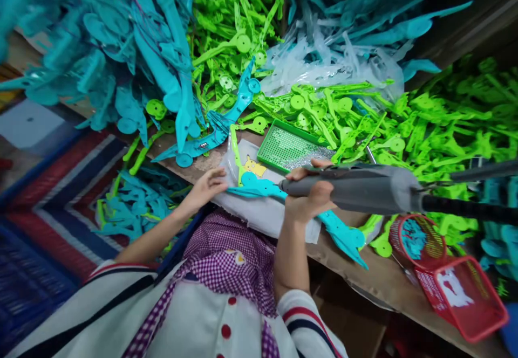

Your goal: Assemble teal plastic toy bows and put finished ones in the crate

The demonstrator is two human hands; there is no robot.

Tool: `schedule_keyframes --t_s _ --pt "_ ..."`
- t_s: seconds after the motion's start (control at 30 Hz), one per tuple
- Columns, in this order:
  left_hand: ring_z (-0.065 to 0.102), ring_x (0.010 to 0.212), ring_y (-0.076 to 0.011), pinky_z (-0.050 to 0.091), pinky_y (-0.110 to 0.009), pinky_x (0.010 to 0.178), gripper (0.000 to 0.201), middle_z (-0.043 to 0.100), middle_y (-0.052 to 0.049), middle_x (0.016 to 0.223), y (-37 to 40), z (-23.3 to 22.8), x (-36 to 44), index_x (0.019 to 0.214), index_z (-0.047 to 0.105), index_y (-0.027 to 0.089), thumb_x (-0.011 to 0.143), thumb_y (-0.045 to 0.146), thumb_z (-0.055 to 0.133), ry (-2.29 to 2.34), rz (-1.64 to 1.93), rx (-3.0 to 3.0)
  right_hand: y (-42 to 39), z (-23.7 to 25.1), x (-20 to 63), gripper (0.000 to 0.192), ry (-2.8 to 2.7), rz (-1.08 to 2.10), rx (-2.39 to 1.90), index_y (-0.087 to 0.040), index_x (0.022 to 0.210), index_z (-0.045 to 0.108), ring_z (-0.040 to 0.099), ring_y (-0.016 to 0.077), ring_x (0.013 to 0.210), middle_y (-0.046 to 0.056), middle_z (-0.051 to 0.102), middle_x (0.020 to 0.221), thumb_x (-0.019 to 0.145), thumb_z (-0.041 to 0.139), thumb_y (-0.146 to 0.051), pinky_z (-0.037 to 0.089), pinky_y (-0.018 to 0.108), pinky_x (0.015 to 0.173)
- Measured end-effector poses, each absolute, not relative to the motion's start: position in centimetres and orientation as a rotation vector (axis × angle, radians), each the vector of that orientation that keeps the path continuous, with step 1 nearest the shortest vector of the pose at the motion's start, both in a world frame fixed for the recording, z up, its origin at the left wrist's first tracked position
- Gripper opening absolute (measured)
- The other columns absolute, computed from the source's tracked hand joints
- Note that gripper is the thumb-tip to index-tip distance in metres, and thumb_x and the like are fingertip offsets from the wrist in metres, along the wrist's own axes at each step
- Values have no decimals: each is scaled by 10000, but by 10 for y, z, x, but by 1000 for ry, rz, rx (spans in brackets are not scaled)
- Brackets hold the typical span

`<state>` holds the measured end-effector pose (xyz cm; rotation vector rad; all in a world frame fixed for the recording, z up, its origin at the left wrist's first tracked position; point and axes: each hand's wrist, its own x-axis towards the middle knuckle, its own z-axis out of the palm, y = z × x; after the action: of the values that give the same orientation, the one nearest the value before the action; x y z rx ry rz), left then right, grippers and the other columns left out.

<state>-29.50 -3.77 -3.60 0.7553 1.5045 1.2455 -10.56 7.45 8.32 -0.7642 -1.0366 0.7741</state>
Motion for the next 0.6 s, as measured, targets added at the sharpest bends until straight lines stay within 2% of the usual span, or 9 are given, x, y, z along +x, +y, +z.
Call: schedule_keyframes --t_s 0.07,0.17,0.27,0.4,0.53,0.6 --pt "696 870 -186 582 -289 717 524 666 -123 1229 -51 -33 -300 1156 691 180 718 441 812 1585 1176 937 85 78 -94 472 -1028 766 -789 -278 823 577 426 133 359 -70 401 495 872 449 -729 360 271 368" --pt "692 748 -175 567 -276 658 342 730 -74 968 -60 -30 -295 1012 749 180 773 425 761 1541 1088 1096 107 74 -83 448 -1096 805 -747 -273 791 574 451 135 365 -74 426 486 819 549 -720 371 273 366" --pt "682 631 -168 562 -275 620 295 734 -41 764 -64 -30 -282 961 759 176 816 429 718 1502 1132 994 126 73 -78 393 -1149 851 -758 -264 782 576 456 132 358 -81 425 478 798 614 -655 364 275 355" --pt "698 651 -182 574 -285 641 309 754 -46 772 -67 -37 -275 953 771 177 781 432 745 1544 1175 909 145 65 -81 423 -1163 893 -737 -279 818 557 463 128 368 -80 396 500 852 492 -695 373 278 373" --pt "729 812 -205 573 -294 749 350 786 -65 927 -64 -41 -279 1028 776 192 775 434 753 1580 1101 938 174 48 -107 427 -1163 914 -738 -268 811 558 509 136 415 -71 426 533 842 532 -693 397 298 415" --pt "731 818 -206 570 -292 748 363 791 -70 945 -63 -42 -280 1023 783 190 782 459 742 1521 1087 894 189 40 -122 419 -1133 913 -748 -260 804 563 522 135 443 -69 434 535 846 546 -677 403 304 441"
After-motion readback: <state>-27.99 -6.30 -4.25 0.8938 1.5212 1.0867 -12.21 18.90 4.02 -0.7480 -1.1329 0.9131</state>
